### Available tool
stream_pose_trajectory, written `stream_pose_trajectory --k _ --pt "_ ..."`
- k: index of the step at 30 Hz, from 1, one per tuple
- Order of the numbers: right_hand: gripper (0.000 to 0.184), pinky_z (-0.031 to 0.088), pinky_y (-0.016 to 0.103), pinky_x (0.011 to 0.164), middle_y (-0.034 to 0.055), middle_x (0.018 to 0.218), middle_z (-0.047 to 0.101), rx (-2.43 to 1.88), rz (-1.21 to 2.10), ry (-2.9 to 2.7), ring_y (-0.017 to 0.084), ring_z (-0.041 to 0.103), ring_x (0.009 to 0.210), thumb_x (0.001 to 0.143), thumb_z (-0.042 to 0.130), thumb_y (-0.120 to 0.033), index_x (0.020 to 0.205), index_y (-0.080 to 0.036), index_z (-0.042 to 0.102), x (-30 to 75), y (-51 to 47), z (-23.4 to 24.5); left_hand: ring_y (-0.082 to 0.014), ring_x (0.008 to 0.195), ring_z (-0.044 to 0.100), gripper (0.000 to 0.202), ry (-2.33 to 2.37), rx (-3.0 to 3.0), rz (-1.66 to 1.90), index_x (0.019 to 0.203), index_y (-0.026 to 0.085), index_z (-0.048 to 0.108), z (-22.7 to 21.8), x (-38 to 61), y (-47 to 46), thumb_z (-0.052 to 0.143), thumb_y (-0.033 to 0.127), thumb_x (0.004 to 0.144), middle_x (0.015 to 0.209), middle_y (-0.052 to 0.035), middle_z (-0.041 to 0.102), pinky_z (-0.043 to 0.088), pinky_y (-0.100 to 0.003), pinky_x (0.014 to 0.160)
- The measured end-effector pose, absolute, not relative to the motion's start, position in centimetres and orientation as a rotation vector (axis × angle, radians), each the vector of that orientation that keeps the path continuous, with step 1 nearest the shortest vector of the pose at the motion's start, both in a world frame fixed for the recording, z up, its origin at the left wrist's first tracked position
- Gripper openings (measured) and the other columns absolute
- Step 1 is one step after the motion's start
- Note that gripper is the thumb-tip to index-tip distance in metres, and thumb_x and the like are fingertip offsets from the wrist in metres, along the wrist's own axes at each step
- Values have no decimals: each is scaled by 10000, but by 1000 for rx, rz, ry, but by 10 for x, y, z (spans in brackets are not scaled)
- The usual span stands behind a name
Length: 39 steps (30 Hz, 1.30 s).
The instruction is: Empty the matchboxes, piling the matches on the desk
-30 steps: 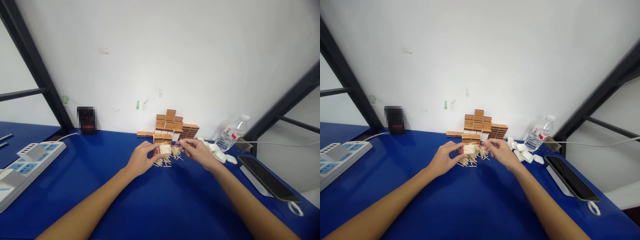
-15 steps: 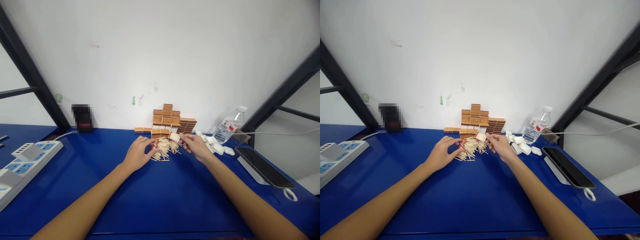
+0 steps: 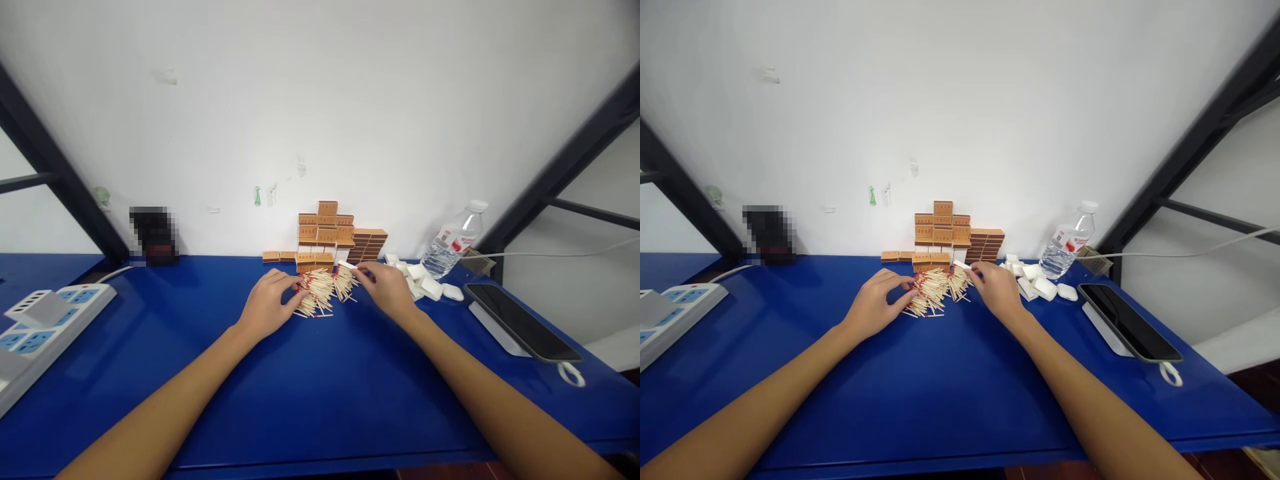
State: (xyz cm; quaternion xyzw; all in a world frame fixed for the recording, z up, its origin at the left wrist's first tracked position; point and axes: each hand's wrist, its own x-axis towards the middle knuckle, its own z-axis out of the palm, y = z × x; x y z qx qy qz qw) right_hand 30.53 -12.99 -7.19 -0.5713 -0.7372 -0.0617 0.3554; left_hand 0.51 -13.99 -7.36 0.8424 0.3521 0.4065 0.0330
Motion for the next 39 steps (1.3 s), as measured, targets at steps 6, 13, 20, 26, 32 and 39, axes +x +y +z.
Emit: stream_pose_trajectory --k 6,13,20,26,32,39 --pt "350 527 372 813 111 1006 792 -1372 -555 -2034 276 717 954 1084 475 -423 1062 -229 766 306 -140 -56 -224 912 675 158 1054 2580 1311 1107 231 739 -71 5 -141 701 280 961 921 -30 761 565 -422 875" --pt "387 519 409 876 146 968 775 -1451 -472 -1724 284 702 903 1040 520 -494 1119 -214 774 318 -157 -20 -222 890 678 167 1026 2586 1338 1120 230 736 -68 7 -144 666 291 980 912 -37 767 564 -436 879" --pt "368 464 343 600 112 722 736 -1597 69 -1268 220 623 620 865 695 -523 821 -164 767 396 -143 -9 -218 892 671 162 1007 2593 1339 1112 222 727 -70 8 -145 668 308 989 913 -34 765 559 -425 872" --pt "304 416 420 650 119 648 689 -1949 -290 -1331 284 633 637 893 688 -460 733 -212 759 420 -149 -8 -220 876 662 175 1007 2596 1341 1118 212 727 -70 8 -144 668 314 989 895 -36 760 560 -419 860" --pt "462 426 391 657 90 643 642 -1645 -483 -1410 261 621 634 1020 469 -577 817 -253 728 383 -158 -12 -230 897 670 167 1069 2597 1349 1122 233 731 -68 7 -144 660 301 987 905 -42 755 559 -428 872" --pt "239 400 325 631 56 723 704 -1518 -42 -2027 210 604 641 975 601 -415 898 -234 737 297 -131 -30 -228 878 665 164 1127 2589 1343 1113 224 730 -72 7 -142 648 291 987 885 -39 750 565 -418 856"
